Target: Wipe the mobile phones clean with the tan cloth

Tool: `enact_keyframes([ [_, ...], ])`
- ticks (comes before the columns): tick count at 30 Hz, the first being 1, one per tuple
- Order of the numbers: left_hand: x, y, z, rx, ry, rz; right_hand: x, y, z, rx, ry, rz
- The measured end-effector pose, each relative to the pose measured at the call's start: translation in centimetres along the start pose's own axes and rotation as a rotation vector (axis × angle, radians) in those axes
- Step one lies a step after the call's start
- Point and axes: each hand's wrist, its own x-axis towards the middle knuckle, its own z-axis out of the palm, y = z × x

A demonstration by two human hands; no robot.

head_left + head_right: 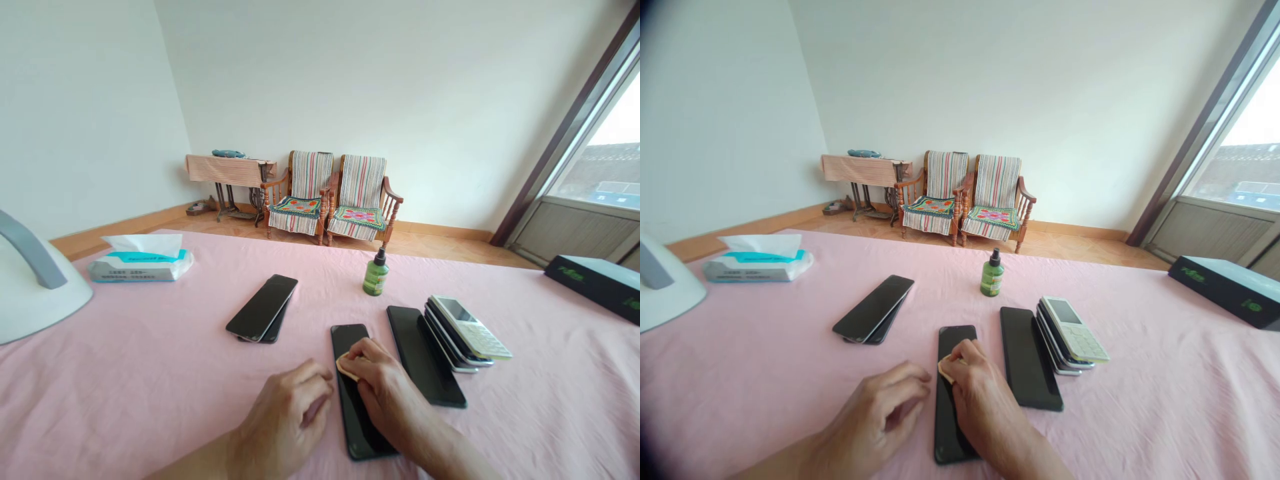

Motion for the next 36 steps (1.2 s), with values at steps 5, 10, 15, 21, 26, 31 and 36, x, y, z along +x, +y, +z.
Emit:
enact_keyframes([
  [5,0.8,-1.6,0.1,0.039,0.069,0.006,0.5,0.2,0.1,0.033,0.011,-0.034],
  [10,1.1,-2.2,0.3,0.104,0.005,0.063,-0.3,0.0,-0.4,0.035,-0.021,-0.073],
  [15,1.1,-2.5,0.4,0.149,-0.018,0.074,-1.0,-0.2,-0.8,0.061,-0.085,-0.078],
  [21,1.1,-2.9,0.3,0.168,-0.037,0.066,-0.3,-0.5,-0.5,-0.021,-0.035,-0.074],
  [26,1.2,-2.8,0.1,0.17,-0.048,0.065,-1.3,-0.8,-0.8,0.047,-0.126,-0.082],
  [31,1.3,-3.2,0.1,0.154,-0.043,0.067,-0.5,-0.7,-0.5,0.002,-0.063,-0.063],
  [36,1.3,-3.4,0.1,0.152,-0.048,0.069,-0.7,-0.8,-0.6,0.023,-0.083,-0.08],
])
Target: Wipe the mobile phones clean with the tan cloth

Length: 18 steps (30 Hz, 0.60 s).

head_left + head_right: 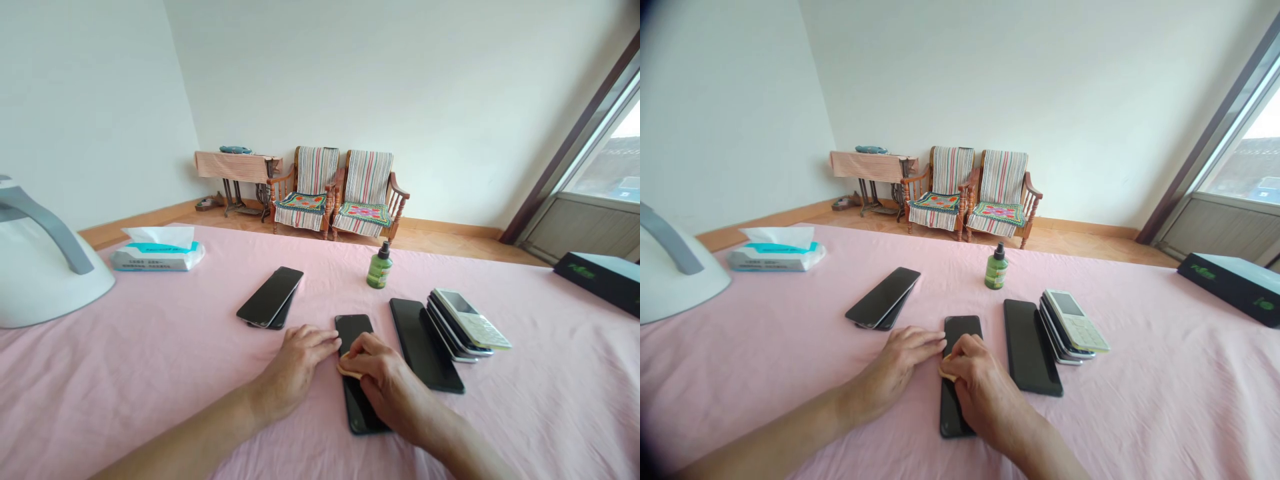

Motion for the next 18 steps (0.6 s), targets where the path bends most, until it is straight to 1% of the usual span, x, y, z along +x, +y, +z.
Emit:
enact_keyframes([
  [4,0.0,0.1,0.0,0.007,-0.002,-0.001,-0.8,-0.2,-0.1,0.057,-0.056,0.011],
  [9,0.0,0.3,0.0,0.012,-0.006,-0.008,-0.5,-0.4,-0.3,0.042,-0.006,0.018],
  [15,-0.2,0.5,-0.3,0.024,-0.039,-0.007,-1.7,-0.9,-0.6,0.087,-0.092,0.009],
  [18,-0.1,0.5,-0.3,0.023,-0.029,-0.001,-2.2,-0.9,-0.5,0.096,-0.105,-0.003],
])
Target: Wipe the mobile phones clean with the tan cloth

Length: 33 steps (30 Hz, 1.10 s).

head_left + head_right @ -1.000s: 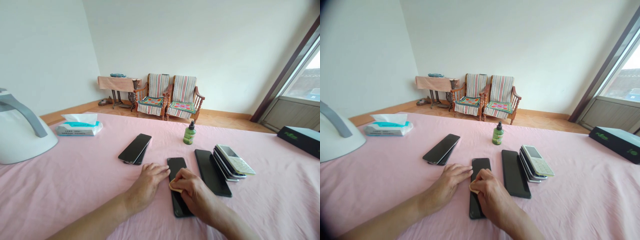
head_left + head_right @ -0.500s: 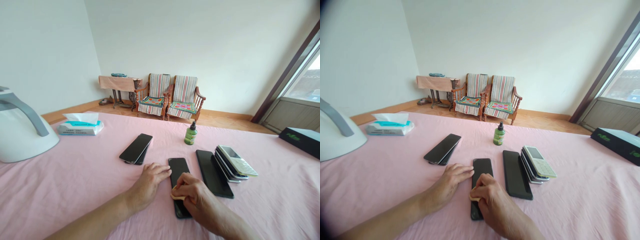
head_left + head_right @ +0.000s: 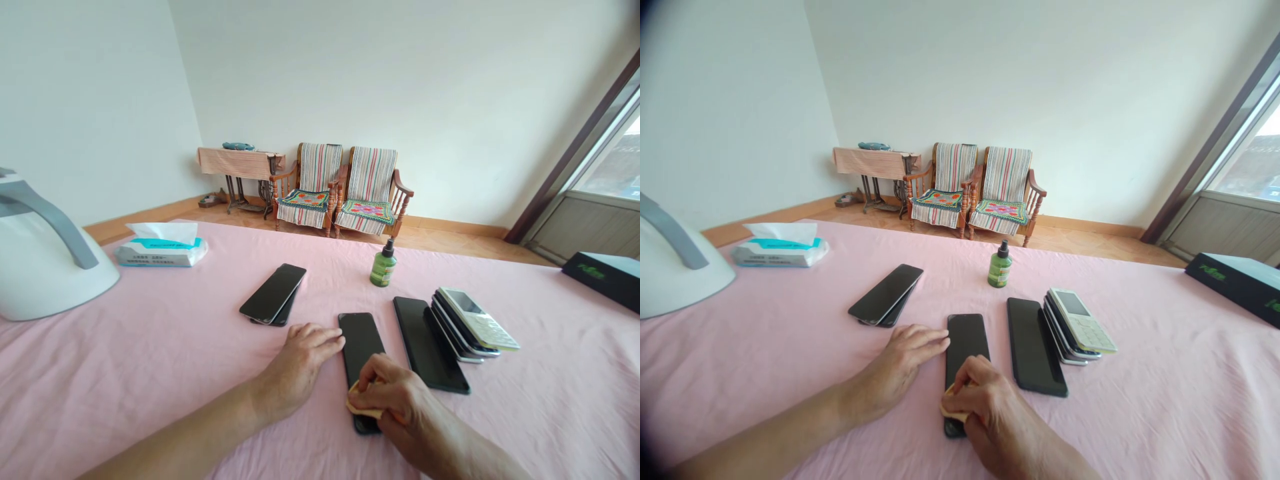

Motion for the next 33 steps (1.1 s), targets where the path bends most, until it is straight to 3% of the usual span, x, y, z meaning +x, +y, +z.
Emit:
enact_keyframes([
  [7,0.1,0.2,-0.1,0.021,-0.005,0.003,-0.3,0.0,0.3,0.003,0.028,0.016],
  [14,0.2,0.3,0.0,0.031,-0.012,0.009,-1.4,0.2,-1.0,0.075,-0.079,0.024],
  [19,0.2,0.3,0.0,0.028,0.002,0.023,-1.1,-0.2,-0.7,0.03,-0.079,-0.058],
  [24,0.2,0.2,0.2,0.032,0.011,0.028,-1.4,0.3,-1.1,0.106,-0.077,0.014],
  [30,0.2,0.2,0.1,0.036,0.003,0.026,-1.5,0.0,-1.1,0.094,-0.087,-0.015],
  [33,0.2,0.1,0.2,0.044,-0.003,0.027,-1.8,0.3,-1.5,0.103,-0.059,0.061],
])
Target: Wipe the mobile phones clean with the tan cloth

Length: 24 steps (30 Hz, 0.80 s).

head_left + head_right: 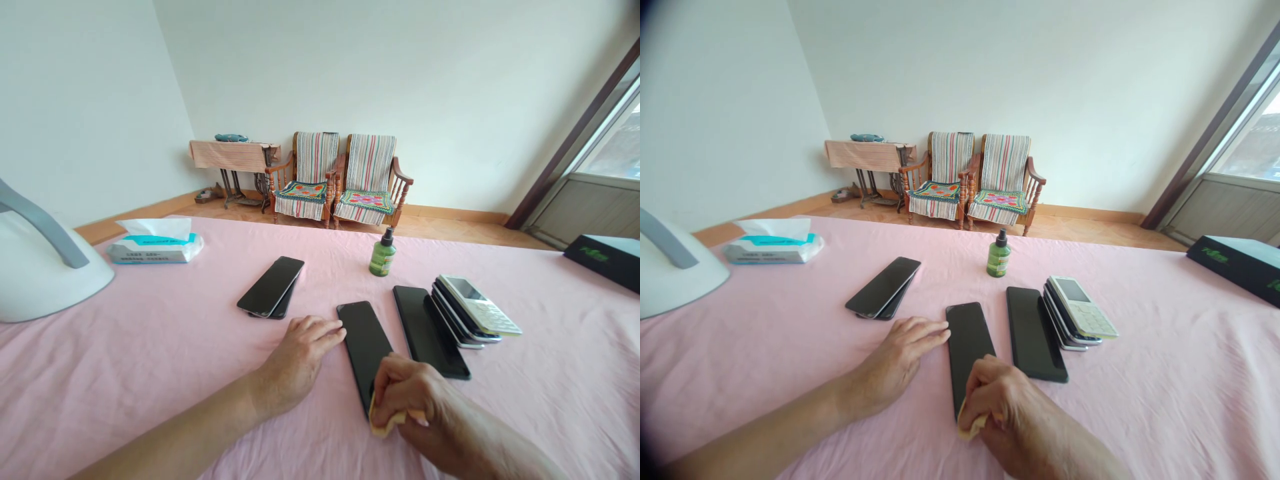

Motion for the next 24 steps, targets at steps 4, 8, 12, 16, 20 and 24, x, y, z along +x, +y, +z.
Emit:
enact_keyframes([
  [4,-0.1,0.2,-0.1,0.002,0.022,0.015,-0.4,1.1,-0.6,-0.024,0.141,0.102],
  [8,-0.3,1.3,-0.8,-0.072,0.029,0.049,-0.2,1.6,-0.5,-0.033,0.202,0.135],
  [12,-0.5,2.3,-1.3,-0.165,-0.036,0.106,0.4,1.4,0.0,0.027,0.279,0.122],
  [16,-0.6,2.2,-1.3,-0.148,-0.02,0.052,1.1,1.3,0.7,0.09,0.357,0.092],
  [20,-0.8,1.6,-1.9,-0.108,-0.02,0.008,1.8,1.1,1.6,0.158,0.367,0.059],
  [24,-1.0,1.3,-2.5,-0.099,-0.022,-0.006,1.9,1.0,1.7,0.207,0.363,0.023],
])
